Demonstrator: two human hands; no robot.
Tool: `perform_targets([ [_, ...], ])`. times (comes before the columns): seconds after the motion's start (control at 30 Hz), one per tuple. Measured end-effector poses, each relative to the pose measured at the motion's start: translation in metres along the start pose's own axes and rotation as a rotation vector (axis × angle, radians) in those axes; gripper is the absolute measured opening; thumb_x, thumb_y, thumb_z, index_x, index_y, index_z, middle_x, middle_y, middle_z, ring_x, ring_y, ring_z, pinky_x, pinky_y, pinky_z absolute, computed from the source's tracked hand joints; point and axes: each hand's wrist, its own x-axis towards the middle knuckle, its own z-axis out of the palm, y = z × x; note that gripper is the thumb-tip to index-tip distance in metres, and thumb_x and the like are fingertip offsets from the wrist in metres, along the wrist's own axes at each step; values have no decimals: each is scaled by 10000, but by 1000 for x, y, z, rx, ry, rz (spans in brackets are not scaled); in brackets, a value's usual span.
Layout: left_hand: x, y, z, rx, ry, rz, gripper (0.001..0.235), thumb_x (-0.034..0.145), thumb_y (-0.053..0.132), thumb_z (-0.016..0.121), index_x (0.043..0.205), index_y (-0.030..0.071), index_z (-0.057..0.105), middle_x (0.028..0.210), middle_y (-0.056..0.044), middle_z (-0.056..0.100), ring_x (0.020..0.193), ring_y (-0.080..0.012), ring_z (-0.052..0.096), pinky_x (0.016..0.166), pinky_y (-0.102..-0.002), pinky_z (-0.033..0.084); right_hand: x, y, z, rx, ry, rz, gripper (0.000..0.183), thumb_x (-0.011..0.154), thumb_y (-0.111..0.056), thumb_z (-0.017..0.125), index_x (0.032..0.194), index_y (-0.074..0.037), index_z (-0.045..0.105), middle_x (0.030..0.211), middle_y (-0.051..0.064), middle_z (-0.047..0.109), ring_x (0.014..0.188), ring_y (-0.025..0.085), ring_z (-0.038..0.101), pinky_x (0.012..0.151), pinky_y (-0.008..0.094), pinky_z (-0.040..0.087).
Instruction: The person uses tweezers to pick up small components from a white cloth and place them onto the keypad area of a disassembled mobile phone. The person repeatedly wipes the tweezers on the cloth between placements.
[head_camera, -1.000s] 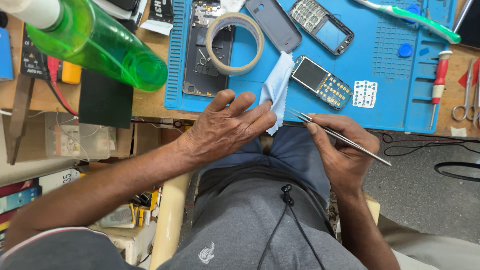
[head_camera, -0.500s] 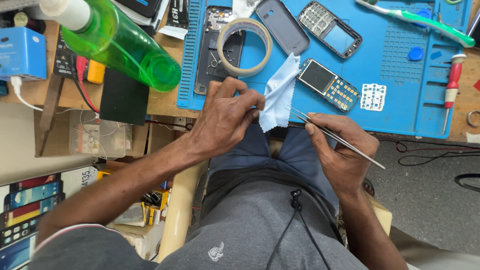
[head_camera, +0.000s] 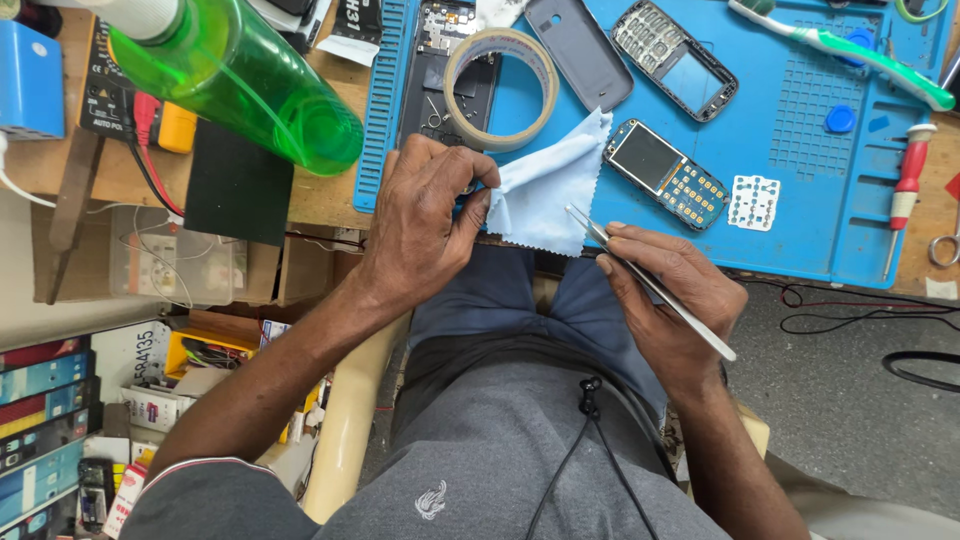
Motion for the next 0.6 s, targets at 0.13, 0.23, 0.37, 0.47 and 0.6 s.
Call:
perform_targets([
  [0.13, -1, 2, 4, -36, 16, 3, 183, 938, 30, 744, 1074, 101, 645, 906, -20, 620, 949, -220, 556, 850, -405, 378, 0, 2, 2, 4, 8, 1, 218, 926, -18, 824, 1116, -36, 719, 1153, 133, 756, 1131, 231, 752, 985, 321, 641],
  [0.23, -1, 2, 5, -45, 28, 12, 185, 939, 28, 742, 1077, 102, 643, 917, -24, 623, 952, -223, 558, 847, -406, 376, 0, 2, 4, 26, 19, 17, 210, 938, -25, 820, 1123, -32, 721, 1145, 132, 757, 1128, 229, 752, 987, 320, 639],
  [0.37, 1, 4, 10, -66, 43, 16, 180, 936, 22, 742, 1064, 107, 649, 911, -22, 621, 945, -219, 558, 831, -401, 368, 0, 2, 5, 38, 43, 33, 195, 963, -29, 817, 1132, -29, 720, 1139, 123, 758, 1074, 205, 752, 952, 295, 629],
  [0.47, 2, 6, 16, -92, 43, 19, 181, 938, 27, 744, 1074, 108, 657, 900, -21, 606, 928, -210, 551, 827, -391, 370, 0, 0, 4, 24, 47, 39, 189, 972, -20, 812, 1137, -24, 720, 1142, 127, 756, 1066, 206, 753, 951, 296, 626],
  [0.6, 4, 7, 20, -104, 13, 30, 177, 934, 36, 748, 1069, 108, 659, 879, -13, 595, 899, -203, 539, 810, -386, 363, 2, -2, 5, 4, 40, 42, 189, 963, -22, 817, 1127, -19, 722, 1123, 123, 759, 1097, 216, 757, 934, 293, 626],
])
